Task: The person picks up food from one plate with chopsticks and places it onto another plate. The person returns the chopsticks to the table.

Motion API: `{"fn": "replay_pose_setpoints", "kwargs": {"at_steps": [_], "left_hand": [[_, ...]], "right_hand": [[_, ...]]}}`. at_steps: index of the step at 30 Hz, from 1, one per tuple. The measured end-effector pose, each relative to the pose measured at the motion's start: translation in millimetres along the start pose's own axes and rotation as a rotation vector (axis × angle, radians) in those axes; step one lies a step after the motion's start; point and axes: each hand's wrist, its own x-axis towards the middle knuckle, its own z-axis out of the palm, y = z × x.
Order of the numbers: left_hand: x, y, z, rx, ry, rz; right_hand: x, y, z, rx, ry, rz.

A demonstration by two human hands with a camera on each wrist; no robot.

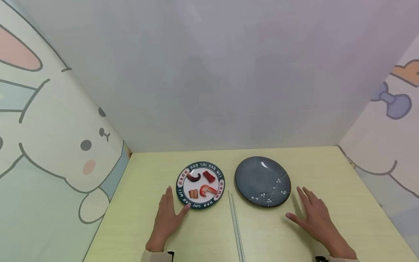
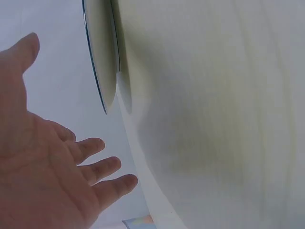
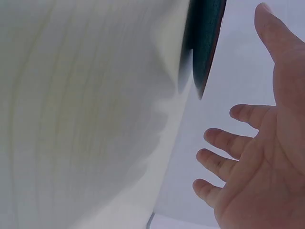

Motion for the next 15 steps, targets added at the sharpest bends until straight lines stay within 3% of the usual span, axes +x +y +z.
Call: {"fn": "replay_pose_setpoints", "kwargs": {"at_steps": [15], "left_hand": [[-0.9, 5.4, 0.4, -0.056, 0.027, 0.002]], "right_hand": [[2.9, -9.6, -0.4, -0.004, 0.027, -0.053]]}}
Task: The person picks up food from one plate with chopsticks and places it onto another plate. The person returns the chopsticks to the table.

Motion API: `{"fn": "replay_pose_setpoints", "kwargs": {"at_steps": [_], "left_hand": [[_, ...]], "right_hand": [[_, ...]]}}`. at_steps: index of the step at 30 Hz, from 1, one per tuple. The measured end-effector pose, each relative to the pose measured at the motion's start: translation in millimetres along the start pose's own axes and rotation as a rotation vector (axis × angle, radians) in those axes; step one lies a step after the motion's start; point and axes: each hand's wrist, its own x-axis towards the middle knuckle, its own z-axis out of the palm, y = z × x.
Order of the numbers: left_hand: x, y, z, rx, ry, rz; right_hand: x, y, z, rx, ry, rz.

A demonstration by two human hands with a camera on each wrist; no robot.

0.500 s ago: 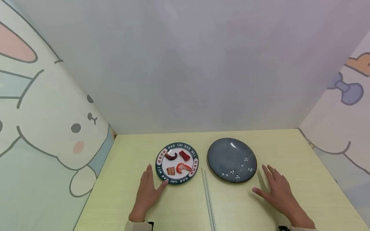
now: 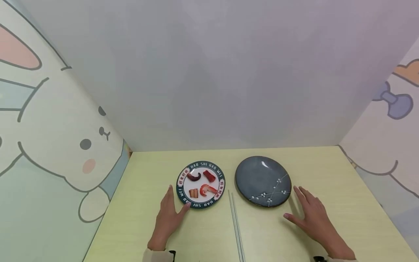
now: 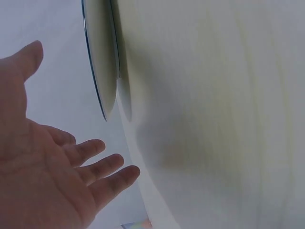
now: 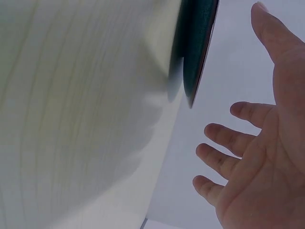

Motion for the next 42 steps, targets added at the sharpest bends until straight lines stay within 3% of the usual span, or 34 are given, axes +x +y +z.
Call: {"fn": "replay_pose_setpoints", "kwargs": {"at_steps": [9, 33, 42], "left_hand": [[1.4, 2.0, 2.4, -0.044, 0.021, -0.009], [5.3, 8.3, 7.9, -0.225, 0.127, -0.09], [6.9, 11.6, 9.2, -0.264, 0.129, -0.119]], "right_hand": [[4.3, -12.7, -0.3, 0.044, -0.014, -0.025], [8.7, -47.6, 13.6, 0.028, 0.103, -0.264], [10.7, -54.6, 22.0, 0.083, 0.111, -0.366]]}}
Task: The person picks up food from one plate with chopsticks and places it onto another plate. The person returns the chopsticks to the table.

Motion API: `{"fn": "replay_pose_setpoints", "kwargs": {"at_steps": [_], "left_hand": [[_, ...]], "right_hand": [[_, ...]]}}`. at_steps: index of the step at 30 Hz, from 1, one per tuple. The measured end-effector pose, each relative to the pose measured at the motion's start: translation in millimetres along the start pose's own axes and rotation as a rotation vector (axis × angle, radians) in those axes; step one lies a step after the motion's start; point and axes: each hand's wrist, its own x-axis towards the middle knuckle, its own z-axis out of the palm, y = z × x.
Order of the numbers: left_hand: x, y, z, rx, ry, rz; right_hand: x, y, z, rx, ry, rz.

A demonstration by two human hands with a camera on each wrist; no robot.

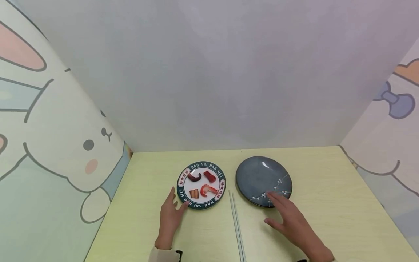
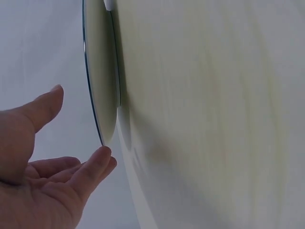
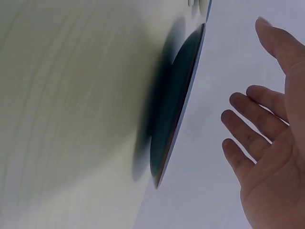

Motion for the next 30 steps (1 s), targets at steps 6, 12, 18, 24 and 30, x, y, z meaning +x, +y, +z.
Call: {"fn": "replay_pose_setpoints", "kwargs": {"at_steps": [6, 12, 18, 24, 30], "left_hand": [[0.5, 1.3, 1.5, -0.009, 0.006, -0.016], [-0.6, 2.2, 2.3, -0.022, 0.003, -0.017], [0.5, 1.9, 4.3, -0.05, 0.0, -0.014], [1.5, 4.7, 4.6, -0.062, 0.0, -0.028], [4.2, 7.5, 6.2, -0.112, -0.001, -0.056]], "right_hand": [[2.3, -7.9, 7.0, 0.048, 0.01, -0.072], [4.6, -13.6, 16.5, 0.061, 0.023, -0.106], [6.7, -19.8, 22.7, 0.051, -0.005, -0.115], [10.1, -26.8, 24.5, 0.012, -0.046, -0.093], [12.2, -29.2, 28.5, 0.001, -0.071, -0.104]]}}
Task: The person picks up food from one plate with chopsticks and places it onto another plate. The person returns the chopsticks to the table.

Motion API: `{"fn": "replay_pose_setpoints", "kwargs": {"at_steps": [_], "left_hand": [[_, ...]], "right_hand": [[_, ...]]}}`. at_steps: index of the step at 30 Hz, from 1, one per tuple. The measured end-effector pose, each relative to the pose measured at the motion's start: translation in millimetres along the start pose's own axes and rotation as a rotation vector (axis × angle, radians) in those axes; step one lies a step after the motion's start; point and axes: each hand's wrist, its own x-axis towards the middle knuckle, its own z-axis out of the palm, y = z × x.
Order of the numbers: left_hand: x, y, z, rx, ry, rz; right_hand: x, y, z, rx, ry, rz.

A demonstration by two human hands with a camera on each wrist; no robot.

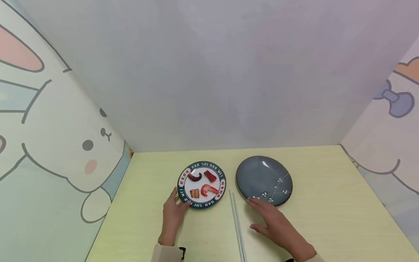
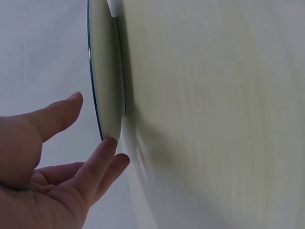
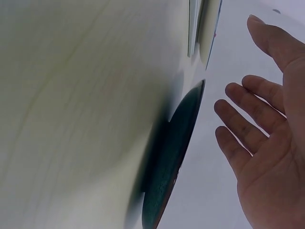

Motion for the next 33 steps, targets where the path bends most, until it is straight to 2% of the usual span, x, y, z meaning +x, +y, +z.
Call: {"fn": "replay_pose_setpoints", "kwargs": {"at_steps": [3, 16, 24, 28, 33], "left_hand": [[1.7, 0.3, 1.4, -0.006, 0.004, 0.0], [5.8, 3.0, -0.9, 0.08, 0.038, -0.012], [8.7, 1.1, -1.3, 0.079, 0.029, -0.02], [10.6, 2.2, -2.0, 0.091, 0.022, -0.022], [12.7, 4.9, -2.3, 0.096, 0.02, -0.045]], "right_hand": [[0.6, -0.8, 2.6, 0.004, -0.005, -0.012], [4.2, -4.1, 10.9, 0.034, -0.076, -0.019], [7.7, -9.1, 15.9, 0.05, -0.193, 0.005], [10.0, -11.1, 19.0, 0.056, -0.221, -0.019], [12.1, -11.9, 25.5, 0.048, -0.202, -0.086]]}}
